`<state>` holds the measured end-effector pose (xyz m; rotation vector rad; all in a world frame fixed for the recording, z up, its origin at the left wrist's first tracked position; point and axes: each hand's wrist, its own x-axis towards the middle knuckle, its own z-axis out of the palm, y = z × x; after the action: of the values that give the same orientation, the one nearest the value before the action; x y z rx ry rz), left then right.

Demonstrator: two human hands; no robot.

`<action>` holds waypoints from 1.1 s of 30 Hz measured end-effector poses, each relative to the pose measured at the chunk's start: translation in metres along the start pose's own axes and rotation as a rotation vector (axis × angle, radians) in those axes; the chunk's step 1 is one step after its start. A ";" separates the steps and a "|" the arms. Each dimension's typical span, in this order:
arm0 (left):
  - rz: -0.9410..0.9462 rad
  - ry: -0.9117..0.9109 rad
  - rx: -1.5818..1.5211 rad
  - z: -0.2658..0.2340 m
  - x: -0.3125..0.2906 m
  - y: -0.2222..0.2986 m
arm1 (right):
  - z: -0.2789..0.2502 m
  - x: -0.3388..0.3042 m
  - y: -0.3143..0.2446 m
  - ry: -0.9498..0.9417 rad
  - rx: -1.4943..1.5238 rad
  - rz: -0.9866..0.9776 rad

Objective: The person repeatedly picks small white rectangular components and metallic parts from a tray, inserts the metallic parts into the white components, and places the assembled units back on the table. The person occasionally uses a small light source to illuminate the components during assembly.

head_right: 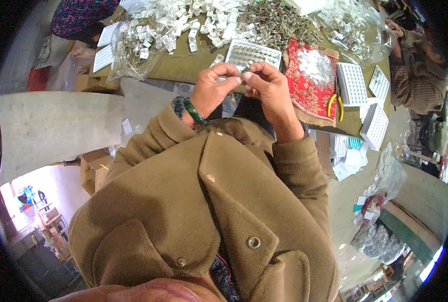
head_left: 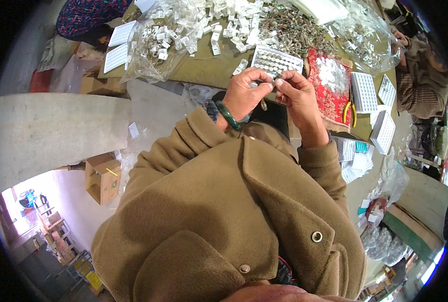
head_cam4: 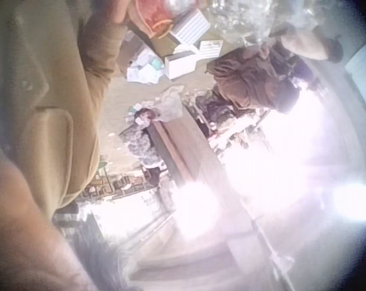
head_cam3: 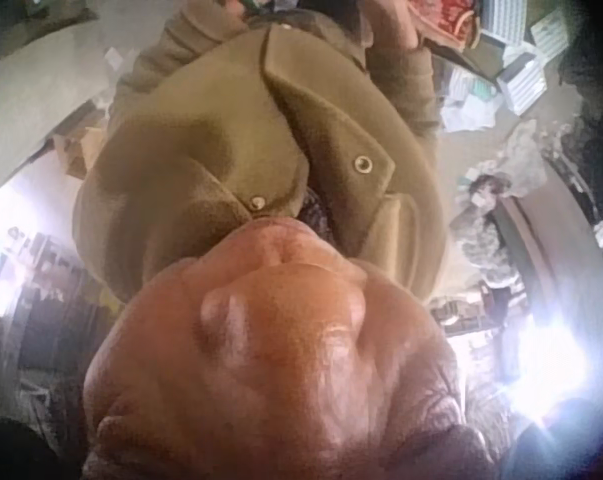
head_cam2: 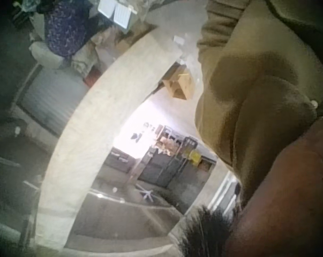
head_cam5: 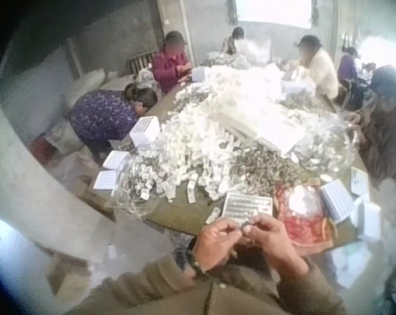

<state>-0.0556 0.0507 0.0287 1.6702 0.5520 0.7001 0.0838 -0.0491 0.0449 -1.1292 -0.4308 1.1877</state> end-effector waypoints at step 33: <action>-0.201 0.244 0.224 -0.099 0.104 -0.026 | 0.012 0.013 0.012 -0.039 0.048 -0.117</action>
<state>-0.0514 0.1964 0.0325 1.7142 0.9887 0.7185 0.0734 -0.0331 0.0363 -1.0268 -0.4899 1.1133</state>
